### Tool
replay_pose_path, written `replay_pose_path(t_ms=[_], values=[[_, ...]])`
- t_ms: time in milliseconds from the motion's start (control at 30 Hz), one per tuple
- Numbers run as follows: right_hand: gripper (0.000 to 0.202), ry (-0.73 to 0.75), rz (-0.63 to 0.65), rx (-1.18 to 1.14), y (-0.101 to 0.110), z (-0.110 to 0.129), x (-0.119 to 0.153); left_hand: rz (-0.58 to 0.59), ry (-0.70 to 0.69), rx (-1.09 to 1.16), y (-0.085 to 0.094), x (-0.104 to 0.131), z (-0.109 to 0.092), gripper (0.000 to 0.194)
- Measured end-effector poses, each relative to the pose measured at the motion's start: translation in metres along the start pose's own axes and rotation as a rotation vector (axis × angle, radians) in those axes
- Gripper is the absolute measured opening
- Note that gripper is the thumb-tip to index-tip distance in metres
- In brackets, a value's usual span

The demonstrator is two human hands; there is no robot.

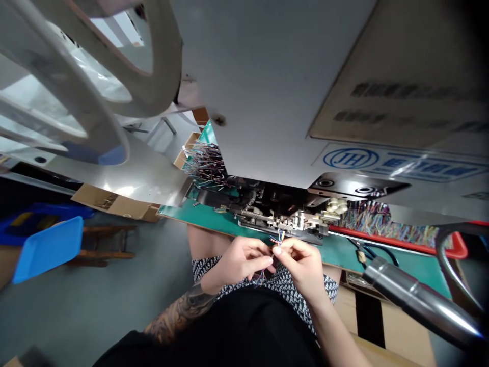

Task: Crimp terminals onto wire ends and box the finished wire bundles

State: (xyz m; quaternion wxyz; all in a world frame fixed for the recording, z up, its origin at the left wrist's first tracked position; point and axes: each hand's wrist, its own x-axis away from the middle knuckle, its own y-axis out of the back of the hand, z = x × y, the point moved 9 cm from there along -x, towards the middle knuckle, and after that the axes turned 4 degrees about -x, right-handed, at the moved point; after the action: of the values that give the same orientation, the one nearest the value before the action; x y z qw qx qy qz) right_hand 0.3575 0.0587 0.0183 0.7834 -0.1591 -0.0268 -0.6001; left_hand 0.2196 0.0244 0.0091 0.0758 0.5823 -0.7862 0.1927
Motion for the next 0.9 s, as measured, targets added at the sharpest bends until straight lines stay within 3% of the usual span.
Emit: replay_pose_path(t_ms=[300,700,900], values=[[0.016,0.254,-0.18,0.127,0.017,0.017,0.004,-0.096,0.05,-0.05,-0.002,-0.003,-0.002,0.028],[0.016,0.209,-0.236,0.105,0.01,0.03,0.009,-0.066,-0.051,0.078,-0.007,-0.003,0.0,0.024],[0.02,0.193,-0.231,0.081,0.01,0.029,0.009,-0.131,-0.064,0.023,-0.001,-0.004,0.0,0.02]])
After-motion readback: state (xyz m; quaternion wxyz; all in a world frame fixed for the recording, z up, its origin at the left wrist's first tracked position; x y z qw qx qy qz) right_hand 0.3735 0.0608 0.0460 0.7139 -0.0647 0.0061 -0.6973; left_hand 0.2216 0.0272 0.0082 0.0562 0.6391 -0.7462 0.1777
